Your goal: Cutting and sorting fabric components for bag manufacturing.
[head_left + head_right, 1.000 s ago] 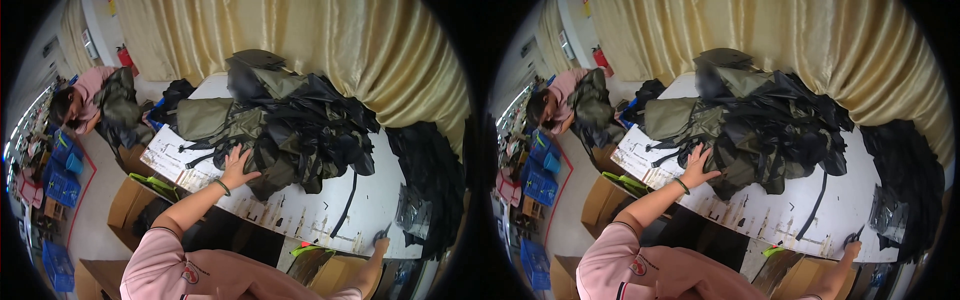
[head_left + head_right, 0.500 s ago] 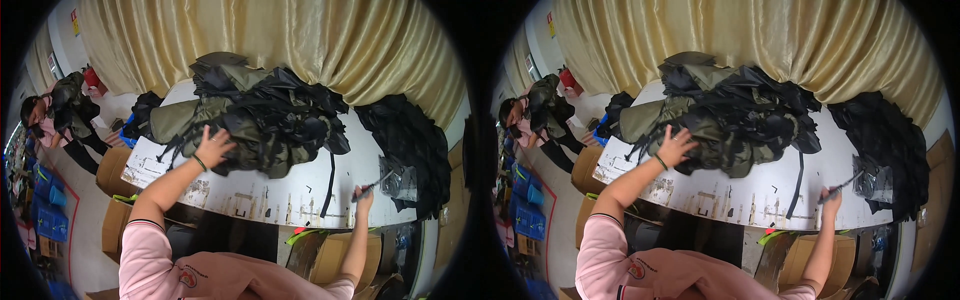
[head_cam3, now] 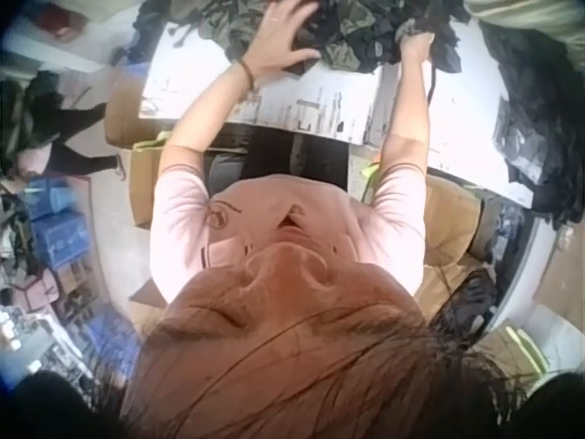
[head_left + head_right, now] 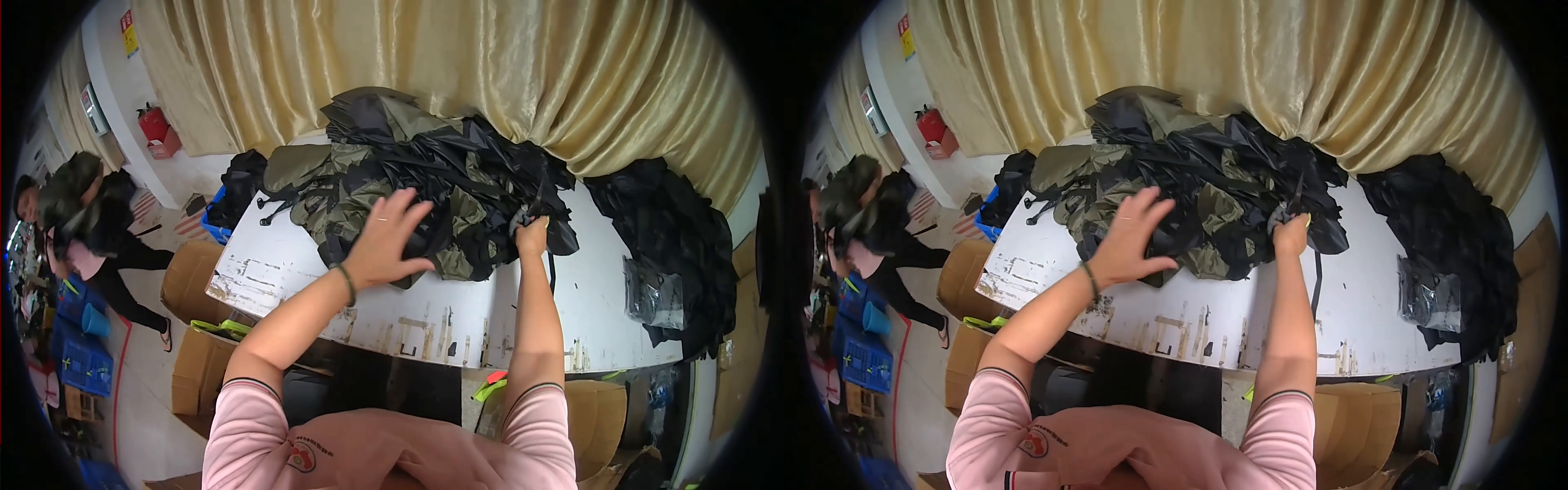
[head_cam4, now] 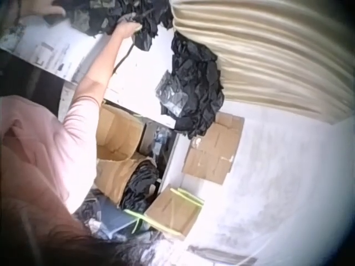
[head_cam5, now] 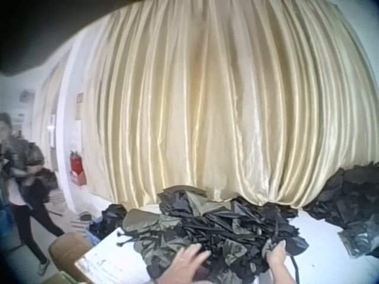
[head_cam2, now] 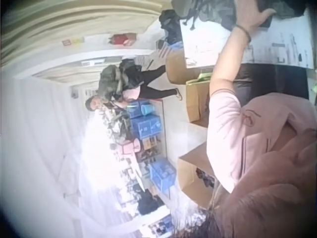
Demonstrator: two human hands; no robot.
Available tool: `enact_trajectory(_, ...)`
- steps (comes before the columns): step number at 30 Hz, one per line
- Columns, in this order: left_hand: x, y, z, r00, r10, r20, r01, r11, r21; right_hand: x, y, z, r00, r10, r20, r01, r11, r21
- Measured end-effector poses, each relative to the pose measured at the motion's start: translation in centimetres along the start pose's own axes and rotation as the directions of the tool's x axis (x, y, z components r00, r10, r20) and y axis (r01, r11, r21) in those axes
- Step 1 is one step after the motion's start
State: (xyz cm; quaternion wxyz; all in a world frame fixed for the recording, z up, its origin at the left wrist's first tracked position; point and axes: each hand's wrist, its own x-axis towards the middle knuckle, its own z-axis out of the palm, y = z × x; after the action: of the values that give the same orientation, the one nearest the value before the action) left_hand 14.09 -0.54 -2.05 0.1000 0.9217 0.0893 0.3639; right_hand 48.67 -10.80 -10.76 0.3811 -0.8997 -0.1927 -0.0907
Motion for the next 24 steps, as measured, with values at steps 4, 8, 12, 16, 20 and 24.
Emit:
enact_trajectory(4,1.7,-3.4,4.8,0.875,-0.156,0.458,0.085,0.981,0.173,1.5,3.0,-0.5,0.987,0.162,0.025,-0.161,0.986,-0.03)
enact_trajectory(8,3.1,-7.9,0.5,0.91,-0.387,-0.151,0.347,0.908,-0.235,4.0,3.9,-9.5,0.985,0.0,-0.171,0.038,0.975,0.221)
enact_trajectory(12,8.2,-4.9,-6.5,0.758,-0.651,-0.049,0.331,0.449,-0.83,8.7,9.6,-17.8,0.965,-0.049,-0.257,0.179,0.842,0.509)
enact_trajectory(16,8.7,-3.8,-13.3,0.747,-0.654,-0.12,0.283,0.476,-0.833,1.1,0.8,-19.1,0.991,-0.125,0.054,0.065,0.781,0.622)
enact_trajectory(20,10.1,-2.0,-16.7,0.772,-0.609,-0.183,0.181,0.487,-0.854,-7.2,-2.8,-15.4,0.909,-0.307,0.281,-0.02,0.642,0.766)
enact_trajectory(24,9.9,-1.1,-19.7,0.786,-0.586,-0.197,0.078,0.411,-0.908,-15.8,-4.1,-8.2,0.853,-0.415,0.317,-0.063,0.521,0.851)
